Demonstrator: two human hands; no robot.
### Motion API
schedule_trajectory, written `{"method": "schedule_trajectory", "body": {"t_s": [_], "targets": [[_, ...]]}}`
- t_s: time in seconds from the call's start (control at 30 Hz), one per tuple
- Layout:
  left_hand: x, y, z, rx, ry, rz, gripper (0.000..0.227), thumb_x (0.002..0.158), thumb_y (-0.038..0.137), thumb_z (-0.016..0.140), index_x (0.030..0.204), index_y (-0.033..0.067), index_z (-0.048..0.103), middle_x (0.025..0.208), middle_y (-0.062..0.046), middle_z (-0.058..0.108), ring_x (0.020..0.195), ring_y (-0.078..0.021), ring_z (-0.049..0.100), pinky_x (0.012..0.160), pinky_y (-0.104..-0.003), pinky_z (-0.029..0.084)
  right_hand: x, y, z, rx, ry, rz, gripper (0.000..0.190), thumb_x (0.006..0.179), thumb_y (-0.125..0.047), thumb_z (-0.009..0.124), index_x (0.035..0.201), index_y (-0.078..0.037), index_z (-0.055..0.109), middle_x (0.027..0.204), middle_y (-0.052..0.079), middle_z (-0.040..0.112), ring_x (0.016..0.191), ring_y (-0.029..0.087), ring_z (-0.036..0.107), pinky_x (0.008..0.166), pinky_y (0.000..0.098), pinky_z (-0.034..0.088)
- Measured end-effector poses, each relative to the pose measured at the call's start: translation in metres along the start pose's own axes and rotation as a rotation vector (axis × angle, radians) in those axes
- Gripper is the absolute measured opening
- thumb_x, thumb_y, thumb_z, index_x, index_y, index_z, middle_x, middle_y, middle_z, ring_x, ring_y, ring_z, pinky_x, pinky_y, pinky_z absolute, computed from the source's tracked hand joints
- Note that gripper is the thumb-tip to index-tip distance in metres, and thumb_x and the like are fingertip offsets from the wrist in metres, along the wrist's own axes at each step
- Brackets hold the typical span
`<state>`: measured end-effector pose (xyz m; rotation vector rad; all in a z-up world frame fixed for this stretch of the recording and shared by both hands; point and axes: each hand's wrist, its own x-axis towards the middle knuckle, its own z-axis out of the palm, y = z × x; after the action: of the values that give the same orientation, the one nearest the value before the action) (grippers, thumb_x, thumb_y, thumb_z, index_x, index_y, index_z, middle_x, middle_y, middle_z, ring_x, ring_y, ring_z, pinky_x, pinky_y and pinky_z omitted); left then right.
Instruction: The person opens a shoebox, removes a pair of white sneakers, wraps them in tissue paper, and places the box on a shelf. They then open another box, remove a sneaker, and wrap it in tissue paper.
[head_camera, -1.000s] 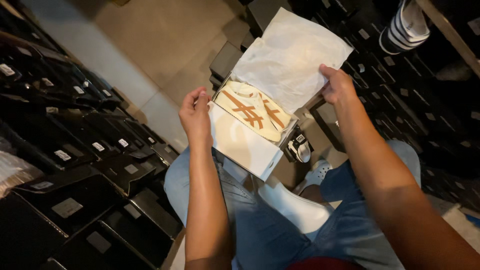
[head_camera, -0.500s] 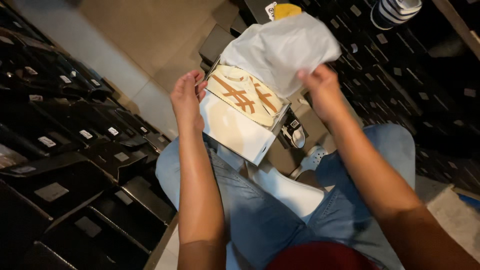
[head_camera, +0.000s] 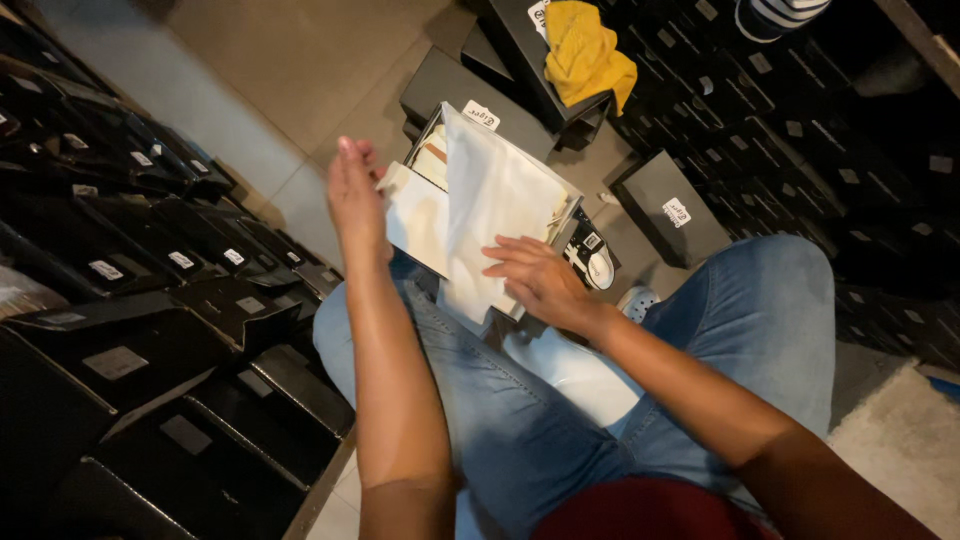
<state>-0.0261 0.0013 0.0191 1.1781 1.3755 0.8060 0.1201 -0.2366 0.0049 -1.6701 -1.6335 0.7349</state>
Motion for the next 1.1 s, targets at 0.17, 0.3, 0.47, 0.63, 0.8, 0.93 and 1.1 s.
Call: {"method": "schedule_trajectory", "body": {"t_s": [0.17,0.3,0.47,0.63,0.8,0.93,1.1], "targets": [[0.027,-0.005,-0.009,0.258,-0.086,0.142,0.060,0.104,0.059,0.059,0.129,0.0049,0.065,0.123,-0.024,0.068,0.112,-0.0418,0.069,0.091,-0.050,0.057,-0.006,0.009,0.006,-0.114,-0.057,-0.050,0.027,0.093,-0.008,0.065,0.116,-0.017,0.074,0.140,0.006,0.067,0.138,0.036,0.054,0.113,0.0557,0.039],[0.059,0.018,0.026,0.482,-0.285,0.197,0.070,0.098,0.067,0.067,0.125,0.0026,0.069,0.122,-0.023,0.070,0.119,-0.0415,0.065,0.098,-0.052,0.053,-0.008,0.007,0.004,-0.174,-0.079,-0.065,0.029,0.090,-0.006,0.068,0.116,-0.017,0.075,0.140,0.004,0.068,0.140,0.033,0.052,0.114,0.0542,0.039],[0.069,0.030,0.081,0.758,-0.363,0.131,0.064,0.081,0.062,0.082,0.104,0.0021,0.076,0.097,-0.021,0.075,0.102,-0.0440,0.072,0.085,-0.051,0.057,-0.010,0.008,-0.008,-0.129,-0.122,-0.063,0.032,0.090,-0.006,0.064,0.118,-0.017,0.074,0.135,0.007,0.070,0.132,0.036,0.059,0.110,0.0585,0.042],[0.087,0.012,0.115,0.956,-0.244,-0.018,0.023,0.083,0.033,0.086,0.095,0.0155,0.079,0.083,-0.006,0.075,0.090,-0.0337,0.077,0.075,-0.048,0.058,-0.013,0.035,-0.025,-0.100,0.010,0.049,0.034,0.089,-0.008,0.063,0.119,-0.018,0.075,0.121,0.006,0.075,0.116,0.032,0.069,0.101,0.0517,0.050],[0.097,0.003,0.117,0.822,-0.234,0.011,0.017,0.085,0.032,0.071,0.075,0.0185,0.072,0.094,-0.003,0.079,0.081,-0.0341,0.069,0.070,-0.047,0.051,0.021,0.065,-0.061,-0.535,0.331,-0.029,0.050,0.084,0.016,0.057,0.123,-0.015,0.063,0.107,0.016,0.060,0.094,0.033,0.054,0.075,0.0448,0.036],[0.092,0.003,0.118,0.784,-0.290,-0.063,0.033,0.086,0.051,0.078,0.084,0.0198,0.066,0.084,0.001,0.071,0.077,-0.0202,0.066,0.066,-0.040,0.049,0.032,0.091,-0.057,-0.692,0.173,0.012,0.052,0.085,0.008,0.063,0.131,-0.016,0.065,0.111,0.021,0.055,0.094,0.039,0.050,0.078,0.0502,0.040],[0.097,-0.007,0.116,0.802,-0.145,-0.034,0.023,0.087,0.033,0.072,0.071,0.0173,0.068,0.080,-0.006,0.073,0.073,-0.0330,0.065,0.064,-0.049,0.049,0.018,0.115,-0.046,-0.668,0.216,-0.015,0.022,0.092,-0.001,0.069,0.105,-0.018,0.072,0.117,0.015,0.063,0.098,0.037,0.055,0.080,0.0501,0.038]]}}
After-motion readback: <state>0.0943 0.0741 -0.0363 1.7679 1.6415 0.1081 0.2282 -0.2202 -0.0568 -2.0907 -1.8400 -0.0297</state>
